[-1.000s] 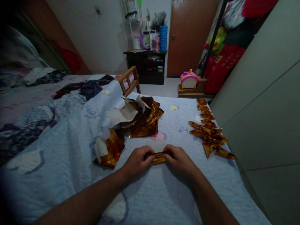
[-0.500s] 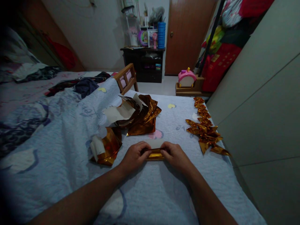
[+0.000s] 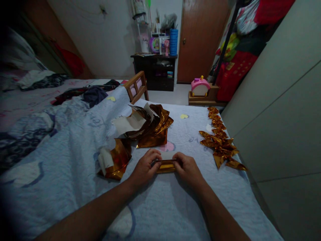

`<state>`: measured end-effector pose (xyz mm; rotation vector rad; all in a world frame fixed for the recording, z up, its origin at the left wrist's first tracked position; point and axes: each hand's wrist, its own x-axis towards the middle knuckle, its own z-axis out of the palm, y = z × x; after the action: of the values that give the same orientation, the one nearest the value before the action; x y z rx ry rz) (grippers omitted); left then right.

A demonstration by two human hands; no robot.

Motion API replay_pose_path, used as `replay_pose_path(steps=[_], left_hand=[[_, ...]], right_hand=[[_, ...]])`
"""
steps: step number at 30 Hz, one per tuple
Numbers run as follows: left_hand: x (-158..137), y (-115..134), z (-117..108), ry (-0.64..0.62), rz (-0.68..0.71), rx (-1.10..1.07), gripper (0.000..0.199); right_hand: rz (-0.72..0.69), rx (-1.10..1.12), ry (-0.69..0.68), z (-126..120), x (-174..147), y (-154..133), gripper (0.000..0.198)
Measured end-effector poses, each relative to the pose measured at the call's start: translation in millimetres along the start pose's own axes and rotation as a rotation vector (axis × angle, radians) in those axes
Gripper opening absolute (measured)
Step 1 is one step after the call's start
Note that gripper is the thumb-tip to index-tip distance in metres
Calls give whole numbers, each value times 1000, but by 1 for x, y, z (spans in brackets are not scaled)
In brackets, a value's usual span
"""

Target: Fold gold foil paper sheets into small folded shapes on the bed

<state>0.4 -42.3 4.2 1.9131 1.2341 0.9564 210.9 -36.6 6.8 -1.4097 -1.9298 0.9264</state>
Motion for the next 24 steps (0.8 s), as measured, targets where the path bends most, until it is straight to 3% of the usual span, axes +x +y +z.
replay_pose_path(steps=[16,24], left_hand=[[0,-4,0,-71,0,22,5],[-1,-5,4,-89,-3,142,9]], right_hand=[[-32,-21,-68,-1,-1,0,14],[-39,0,-64,-1,1,2,14]])
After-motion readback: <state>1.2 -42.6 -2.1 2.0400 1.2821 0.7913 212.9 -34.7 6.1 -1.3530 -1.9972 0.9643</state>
